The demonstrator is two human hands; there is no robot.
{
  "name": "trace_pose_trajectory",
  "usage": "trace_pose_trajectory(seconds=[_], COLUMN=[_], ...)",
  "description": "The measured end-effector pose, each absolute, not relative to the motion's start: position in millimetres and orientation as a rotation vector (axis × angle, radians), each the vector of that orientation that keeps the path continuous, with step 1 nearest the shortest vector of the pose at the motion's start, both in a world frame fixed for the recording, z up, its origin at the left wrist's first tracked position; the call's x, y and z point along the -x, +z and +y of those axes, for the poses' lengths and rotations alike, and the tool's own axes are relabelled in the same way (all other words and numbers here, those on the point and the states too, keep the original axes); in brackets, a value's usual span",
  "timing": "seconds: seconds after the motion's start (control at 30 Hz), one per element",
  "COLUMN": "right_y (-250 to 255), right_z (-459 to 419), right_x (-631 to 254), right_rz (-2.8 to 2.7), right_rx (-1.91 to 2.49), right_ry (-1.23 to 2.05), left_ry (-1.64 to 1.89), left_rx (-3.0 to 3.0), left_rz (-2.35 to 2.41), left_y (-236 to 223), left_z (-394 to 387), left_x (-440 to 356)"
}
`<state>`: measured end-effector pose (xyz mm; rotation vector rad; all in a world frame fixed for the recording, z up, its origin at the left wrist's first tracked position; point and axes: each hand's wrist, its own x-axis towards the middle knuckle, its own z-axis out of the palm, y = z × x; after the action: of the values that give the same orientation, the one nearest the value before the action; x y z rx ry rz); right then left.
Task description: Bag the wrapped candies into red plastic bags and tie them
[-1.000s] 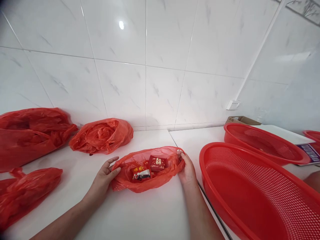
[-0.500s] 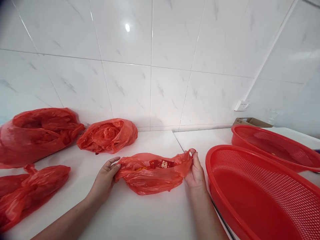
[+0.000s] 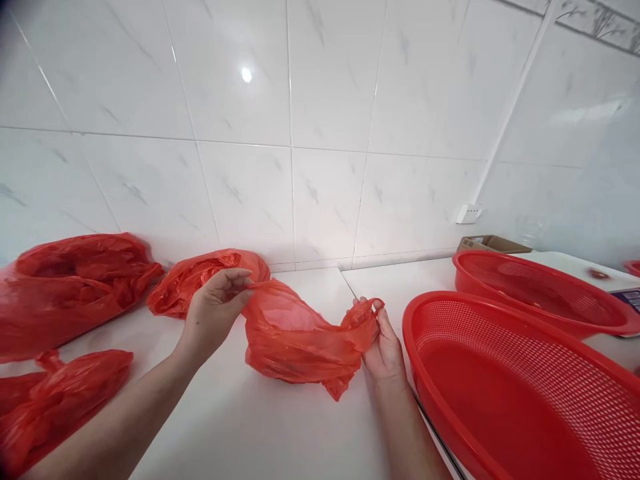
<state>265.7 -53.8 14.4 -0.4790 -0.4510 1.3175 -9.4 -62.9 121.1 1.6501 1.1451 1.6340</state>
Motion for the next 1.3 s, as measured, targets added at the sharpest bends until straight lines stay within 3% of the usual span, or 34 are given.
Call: trace_pose_trajectory(seconds=[0.2,0.53,0.77,1.03,1.17,1.3], right_y=[20.5,52.6,55.2,42.8,45.6,40.8], right_z=[-57.0,-83.5,-89.6,-83.4,-87.8,-82.9], right_x=[-265.3,-228.8,-211.9,-201.0,-195.3,-197.4], right_rz=[-0.434,-0.920,-1.320,-1.381,-1.345,-1.231], right_rx=[0.421,0.581,0.700,0.685,0.811,0.741], right_ry=[1.336,1.503,1.514,1.546,1.510,1.567], left_ry=[1.716,1.155,1.082,1.021,0.918,1.192], left_rx=[-1.596,-1.738,-1.665,-1.473,-1.719,-2.362], left_rz=[1.011,0.998,0.874,0.661,0.738,0.986], left_y=[142.1,99.2,92.9,89.3,91.4,94.9], left_z=[-68.9,-86.2,-91.2,-90.5,-96.6,-95.8], left_x=[-3.3,-51.1,-61.6,-66.2,-62.9,-49.2])
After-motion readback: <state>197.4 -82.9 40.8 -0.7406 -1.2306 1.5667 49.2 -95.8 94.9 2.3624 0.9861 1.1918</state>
